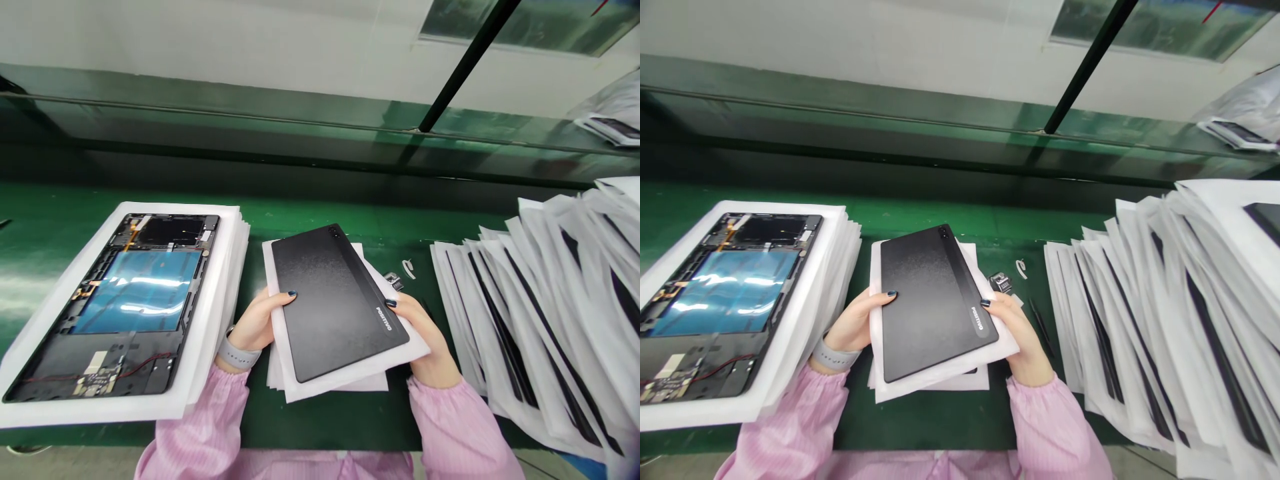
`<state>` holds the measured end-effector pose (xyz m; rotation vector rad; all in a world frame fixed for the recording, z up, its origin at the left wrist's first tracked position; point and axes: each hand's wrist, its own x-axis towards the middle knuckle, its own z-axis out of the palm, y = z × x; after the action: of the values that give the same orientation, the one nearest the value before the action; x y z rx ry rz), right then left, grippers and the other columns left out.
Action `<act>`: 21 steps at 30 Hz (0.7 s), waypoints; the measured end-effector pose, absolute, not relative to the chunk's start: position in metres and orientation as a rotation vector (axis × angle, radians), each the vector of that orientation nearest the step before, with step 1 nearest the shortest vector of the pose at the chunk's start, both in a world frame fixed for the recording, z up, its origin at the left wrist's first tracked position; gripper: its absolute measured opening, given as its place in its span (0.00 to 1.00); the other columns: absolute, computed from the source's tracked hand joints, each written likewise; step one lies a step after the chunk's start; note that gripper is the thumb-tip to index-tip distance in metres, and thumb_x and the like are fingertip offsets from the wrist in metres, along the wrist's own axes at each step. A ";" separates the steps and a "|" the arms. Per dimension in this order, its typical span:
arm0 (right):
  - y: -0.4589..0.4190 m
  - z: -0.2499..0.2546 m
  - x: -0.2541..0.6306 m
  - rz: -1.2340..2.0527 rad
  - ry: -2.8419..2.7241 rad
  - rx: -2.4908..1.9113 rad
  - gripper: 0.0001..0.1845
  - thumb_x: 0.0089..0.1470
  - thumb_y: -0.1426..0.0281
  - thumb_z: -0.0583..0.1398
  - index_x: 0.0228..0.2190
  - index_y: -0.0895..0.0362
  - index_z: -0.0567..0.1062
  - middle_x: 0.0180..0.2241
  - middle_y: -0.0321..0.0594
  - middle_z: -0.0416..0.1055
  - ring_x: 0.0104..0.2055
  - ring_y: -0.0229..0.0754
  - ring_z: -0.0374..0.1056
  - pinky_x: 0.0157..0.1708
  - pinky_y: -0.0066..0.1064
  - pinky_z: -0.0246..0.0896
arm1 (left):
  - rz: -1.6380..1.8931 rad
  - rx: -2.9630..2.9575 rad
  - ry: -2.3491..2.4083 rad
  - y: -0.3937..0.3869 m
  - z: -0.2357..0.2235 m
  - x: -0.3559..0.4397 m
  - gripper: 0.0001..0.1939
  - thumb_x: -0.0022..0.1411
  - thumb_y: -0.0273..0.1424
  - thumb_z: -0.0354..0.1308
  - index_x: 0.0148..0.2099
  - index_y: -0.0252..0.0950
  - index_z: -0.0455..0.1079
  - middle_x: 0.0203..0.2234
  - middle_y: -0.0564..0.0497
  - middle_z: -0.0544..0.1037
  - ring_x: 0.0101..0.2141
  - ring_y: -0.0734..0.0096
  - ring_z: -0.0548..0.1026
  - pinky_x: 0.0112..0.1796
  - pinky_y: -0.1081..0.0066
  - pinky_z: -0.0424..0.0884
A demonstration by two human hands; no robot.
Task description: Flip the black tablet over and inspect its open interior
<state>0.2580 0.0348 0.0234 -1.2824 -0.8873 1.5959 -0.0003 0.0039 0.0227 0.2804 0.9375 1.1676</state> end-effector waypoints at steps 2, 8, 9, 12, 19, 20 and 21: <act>0.033 0.024 0.258 1.647 -0.823 -1.288 0.13 0.33 0.60 0.75 0.22 0.53 0.81 0.20 0.33 0.79 0.21 0.41 0.72 0.20 0.29 0.66 | 1.166 0.277 0.940 0.004 0.022 0.000 0.24 0.42 0.28 0.74 0.45 0.32 0.78 0.32 0.48 0.85 0.31 0.61 0.82 0.32 0.68 0.78; 0.030 0.027 0.252 1.778 -0.694 -1.261 0.20 0.44 0.51 0.70 0.33 0.52 0.84 0.30 0.37 0.83 0.34 0.50 0.79 0.34 0.37 0.75 | 1.186 0.265 0.940 0.004 0.022 -0.002 0.18 0.43 0.27 0.73 0.39 0.32 0.79 0.29 0.48 0.84 0.29 0.62 0.81 0.31 0.68 0.78; 0.030 0.028 0.249 1.814 -0.679 -1.252 0.22 0.46 0.49 0.69 0.34 0.53 0.84 0.32 0.40 0.83 0.38 0.54 0.79 0.38 0.40 0.75 | 1.187 0.264 0.941 0.004 0.022 -0.002 0.17 0.43 0.27 0.72 0.39 0.31 0.79 0.28 0.48 0.84 0.28 0.62 0.81 0.31 0.68 0.78; 0.029 0.033 0.240 1.935 -0.610 -1.230 0.26 0.51 0.45 0.64 0.36 0.54 0.84 0.35 0.41 0.83 0.47 0.58 0.77 0.46 0.44 0.73 | 1.186 0.264 0.948 0.004 0.021 -0.002 0.15 0.45 0.27 0.71 0.39 0.31 0.79 0.29 0.48 0.84 0.29 0.62 0.81 0.33 0.67 0.78; 0.029 0.033 0.242 2.015 -0.548 -1.234 0.16 0.48 0.54 0.68 0.33 0.53 0.83 0.28 0.38 0.82 0.31 0.49 0.79 0.30 0.34 0.73 | 1.157 0.300 0.921 0.002 0.019 0.000 0.18 0.44 0.28 0.73 0.41 0.33 0.79 0.32 0.47 0.85 0.38 0.54 0.82 0.40 0.61 0.77; 0.030 0.032 0.243 2.024 -0.558 -1.218 0.13 0.45 0.60 0.70 0.34 0.53 0.83 0.28 0.36 0.82 0.30 0.47 0.78 0.28 0.32 0.72 | 1.161 0.310 0.916 0.001 0.021 0.001 0.18 0.44 0.30 0.74 0.39 0.34 0.79 0.32 0.47 0.85 0.39 0.52 0.82 0.42 0.61 0.77; 0.031 0.030 0.243 2.027 -0.575 -1.198 0.13 0.43 0.66 0.71 0.35 0.53 0.83 0.29 0.35 0.82 0.29 0.46 0.78 0.28 0.30 0.71 | 1.167 0.322 0.909 0.000 0.023 0.002 0.18 0.43 0.34 0.76 0.37 0.34 0.80 0.32 0.47 0.85 0.41 0.51 0.82 0.43 0.60 0.77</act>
<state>0.2430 0.0306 0.0301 -1.1976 -0.5752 2.0271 0.0016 -0.0003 0.0234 0.3217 0.9087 1.1670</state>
